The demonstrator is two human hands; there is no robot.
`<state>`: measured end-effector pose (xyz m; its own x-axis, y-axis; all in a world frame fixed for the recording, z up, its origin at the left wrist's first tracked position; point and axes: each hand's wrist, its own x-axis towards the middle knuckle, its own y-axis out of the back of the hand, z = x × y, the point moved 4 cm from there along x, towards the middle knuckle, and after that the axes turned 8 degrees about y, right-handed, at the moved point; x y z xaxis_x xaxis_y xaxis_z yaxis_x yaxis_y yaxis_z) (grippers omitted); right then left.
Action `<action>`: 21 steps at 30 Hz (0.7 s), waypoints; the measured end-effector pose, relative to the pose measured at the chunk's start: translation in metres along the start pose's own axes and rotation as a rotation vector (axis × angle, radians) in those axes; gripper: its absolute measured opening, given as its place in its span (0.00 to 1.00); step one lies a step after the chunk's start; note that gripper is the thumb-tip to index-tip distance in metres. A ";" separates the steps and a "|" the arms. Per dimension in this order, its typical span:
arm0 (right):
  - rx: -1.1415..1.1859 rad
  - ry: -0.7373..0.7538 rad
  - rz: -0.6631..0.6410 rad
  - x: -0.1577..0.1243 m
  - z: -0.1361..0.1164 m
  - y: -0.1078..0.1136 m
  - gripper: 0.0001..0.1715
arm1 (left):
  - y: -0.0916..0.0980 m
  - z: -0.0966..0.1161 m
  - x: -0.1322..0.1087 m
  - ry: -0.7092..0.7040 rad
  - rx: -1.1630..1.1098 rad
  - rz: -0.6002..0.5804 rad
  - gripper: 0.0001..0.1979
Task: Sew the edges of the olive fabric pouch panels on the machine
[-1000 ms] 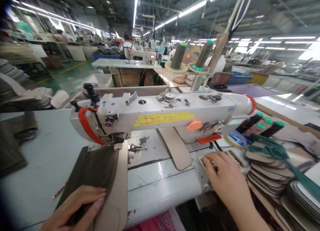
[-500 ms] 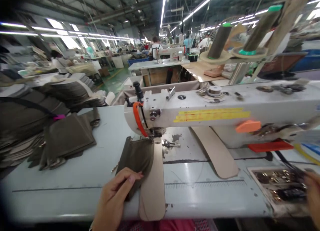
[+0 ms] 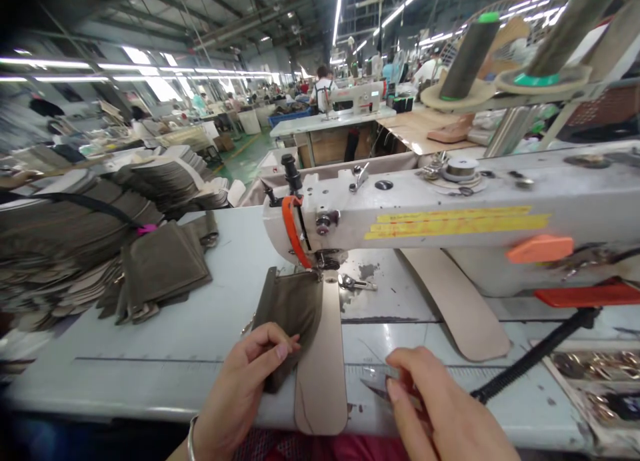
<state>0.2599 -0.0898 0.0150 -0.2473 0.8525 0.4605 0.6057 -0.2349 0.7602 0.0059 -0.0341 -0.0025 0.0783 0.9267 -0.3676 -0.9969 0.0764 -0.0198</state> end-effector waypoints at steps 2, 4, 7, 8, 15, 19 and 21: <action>0.089 0.065 -0.103 0.012 -0.016 -0.018 0.07 | 0.000 0.001 0.000 0.019 -0.016 -0.019 0.10; 0.188 0.060 -0.195 0.018 -0.025 -0.032 0.08 | 0.001 0.002 0.000 0.030 -0.019 -0.039 0.09; 0.317 -0.006 -0.324 0.022 -0.033 -0.047 0.08 | 0.001 0.004 0.002 0.017 -0.002 -0.077 0.09; 0.339 -0.037 -0.357 0.024 -0.034 -0.050 0.05 | 0.001 0.006 0.002 0.010 0.004 -0.091 0.08; 0.444 -0.136 -0.361 0.042 -0.045 -0.060 0.09 | 0.002 0.005 0.005 0.027 0.006 -0.137 0.07; 0.488 -0.217 -0.338 0.049 -0.048 -0.061 0.04 | 0.002 0.005 0.005 0.023 -0.018 -0.126 0.09; 0.505 -0.249 -0.333 0.051 -0.048 -0.061 0.03 | 0.002 0.006 0.006 0.017 -0.024 -0.122 0.10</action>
<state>0.1736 -0.0544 0.0144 -0.3368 0.9389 0.0715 0.8230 0.2566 0.5069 0.0041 -0.0266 0.0006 0.1987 0.9048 -0.3766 -0.9800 0.1787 -0.0877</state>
